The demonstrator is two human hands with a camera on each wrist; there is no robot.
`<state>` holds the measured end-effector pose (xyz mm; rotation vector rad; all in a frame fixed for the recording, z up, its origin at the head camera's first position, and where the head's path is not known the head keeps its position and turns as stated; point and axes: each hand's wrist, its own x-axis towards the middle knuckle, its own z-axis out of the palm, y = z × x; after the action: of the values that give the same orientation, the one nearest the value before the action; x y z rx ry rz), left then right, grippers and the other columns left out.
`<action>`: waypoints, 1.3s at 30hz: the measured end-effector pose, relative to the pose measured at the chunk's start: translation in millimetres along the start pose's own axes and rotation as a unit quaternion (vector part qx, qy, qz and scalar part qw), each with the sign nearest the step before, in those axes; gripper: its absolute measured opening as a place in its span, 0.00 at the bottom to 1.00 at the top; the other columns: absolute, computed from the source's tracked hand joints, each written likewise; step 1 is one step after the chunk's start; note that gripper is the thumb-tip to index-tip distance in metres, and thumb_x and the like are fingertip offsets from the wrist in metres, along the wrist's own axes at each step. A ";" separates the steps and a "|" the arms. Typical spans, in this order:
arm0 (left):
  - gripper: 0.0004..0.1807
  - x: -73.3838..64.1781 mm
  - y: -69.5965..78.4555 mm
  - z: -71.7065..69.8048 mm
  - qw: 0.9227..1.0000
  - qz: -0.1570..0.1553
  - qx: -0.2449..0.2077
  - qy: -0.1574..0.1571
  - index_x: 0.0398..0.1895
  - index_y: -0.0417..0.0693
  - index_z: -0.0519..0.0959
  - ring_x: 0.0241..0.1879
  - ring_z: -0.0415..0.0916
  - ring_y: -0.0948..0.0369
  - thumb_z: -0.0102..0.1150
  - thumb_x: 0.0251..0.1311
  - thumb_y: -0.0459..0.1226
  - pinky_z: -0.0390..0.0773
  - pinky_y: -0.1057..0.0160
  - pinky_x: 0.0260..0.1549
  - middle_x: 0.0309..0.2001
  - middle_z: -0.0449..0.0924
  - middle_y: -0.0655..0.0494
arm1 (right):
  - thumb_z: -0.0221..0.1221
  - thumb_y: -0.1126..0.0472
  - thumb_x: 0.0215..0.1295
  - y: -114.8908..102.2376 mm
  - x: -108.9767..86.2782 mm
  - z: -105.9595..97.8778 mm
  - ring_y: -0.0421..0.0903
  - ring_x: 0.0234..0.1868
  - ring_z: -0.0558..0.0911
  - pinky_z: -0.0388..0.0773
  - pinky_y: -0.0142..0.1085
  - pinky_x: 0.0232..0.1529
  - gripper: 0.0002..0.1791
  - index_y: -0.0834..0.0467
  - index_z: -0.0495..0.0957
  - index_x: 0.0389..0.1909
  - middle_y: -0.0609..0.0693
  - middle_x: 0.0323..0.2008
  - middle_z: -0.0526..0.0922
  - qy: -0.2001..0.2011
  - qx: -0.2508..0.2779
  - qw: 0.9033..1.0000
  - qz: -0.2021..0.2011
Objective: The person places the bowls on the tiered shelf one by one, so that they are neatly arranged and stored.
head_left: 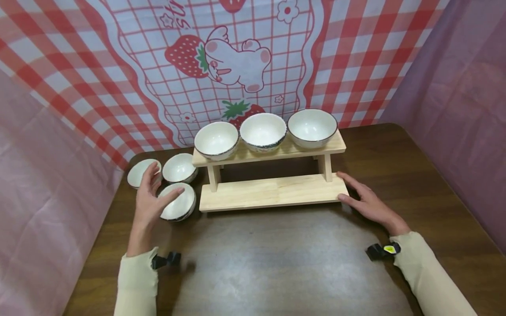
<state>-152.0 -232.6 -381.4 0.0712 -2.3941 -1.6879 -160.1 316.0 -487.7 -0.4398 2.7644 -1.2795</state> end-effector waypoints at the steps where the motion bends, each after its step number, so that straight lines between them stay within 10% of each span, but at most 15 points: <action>1: 0.52 -1.5 -2.1 -2.3 1.000 -0.005 0.003 0.002 0.79 0.44 0.52 0.77 0.53 0.47 0.70 0.52 0.27 0.55 0.50 0.77 0.77 0.55 0.42 | 0.58 0.54 0.72 -0.3 0.2 0.1 0.47 0.76 0.59 0.55 0.18 0.63 0.38 0.50 0.53 0.79 0.59 0.77 0.59 0.000 0.000 1.000 0.000; 5: 0.52 -6.1 -11.9 -10.9 0.999 -0.017 0.028 0.018 0.78 0.44 0.54 0.75 0.55 0.45 0.71 0.51 0.27 0.57 0.48 0.76 0.77 0.56 0.40 | 0.58 0.53 0.72 -0.5 0.8 0.5 0.49 0.76 0.59 0.56 0.20 0.64 0.39 0.49 0.53 0.79 0.59 0.78 0.59 -0.002 -0.001 1.000 0.002; 13: 0.50 -12.4 -26.7 -19.7 0.998 -0.018 0.050 0.027 0.77 0.41 0.56 0.74 0.57 0.45 0.71 0.49 0.27 0.59 0.47 0.74 0.76 0.58 0.38 | 0.59 0.55 0.72 1.7 -0.1 1.1 0.23 0.70 0.57 0.52 0.12 0.60 0.38 0.51 0.55 0.79 0.60 0.77 0.60 0.007 0.003 1.000 -0.013; 22: 0.52 -17.4 -46.2 -24.2 0.995 -0.072 0.062 -0.001 0.79 0.45 0.52 0.75 0.56 0.43 0.72 0.52 0.31 0.59 0.45 0.74 0.78 0.54 0.40 | 0.58 0.54 0.72 0.2 0.5 0.9 0.43 0.75 0.60 0.55 0.16 0.62 0.38 0.49 0.54 0.79 0.58 0.77 0.60 0.000 0.003 1.000 -0.001; 30: 0.51 -18.6 -60.9 -17.3 0.994 -0.095 0.048 -0.014 0.78 0.45 0.55 0.67 0.63 0.54 0.73 0.51 0.31 0.62 0.79 0.56 0.74 0.62 0.42 | 0.58 0.54 0.73 0.0 -0.2 0.7 0.52 0.76 0.59 0.59 0.30 0.68 0.38 0.48 0.53 0.79 0.59 0.78 0.58 -0.005 0.005 1.000 0.007; 39: 0.52 -18.8 -72.5 -15.0 0.992 -0.086 0.092 -0.021 0.77 0.44 0.56 0.72 0.58 0.49 0.74 0.49 0.33 0.58 0.53 0.70 0.76 0.58 0.39 | 0.58 0.55 0.72 0.5 0.1 0.7 0.39 0.74 0.60 0.54 0.15 0.62 0.38 0.49 0.54 0.79 0.59 0.77 0.60 0.000 0.002 1.000 -0.003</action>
<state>-136.6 -268.3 -447.1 0.2816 -2.6374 -1.5452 -160.3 315.7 -488.5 -0.4476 2.7633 -1.2854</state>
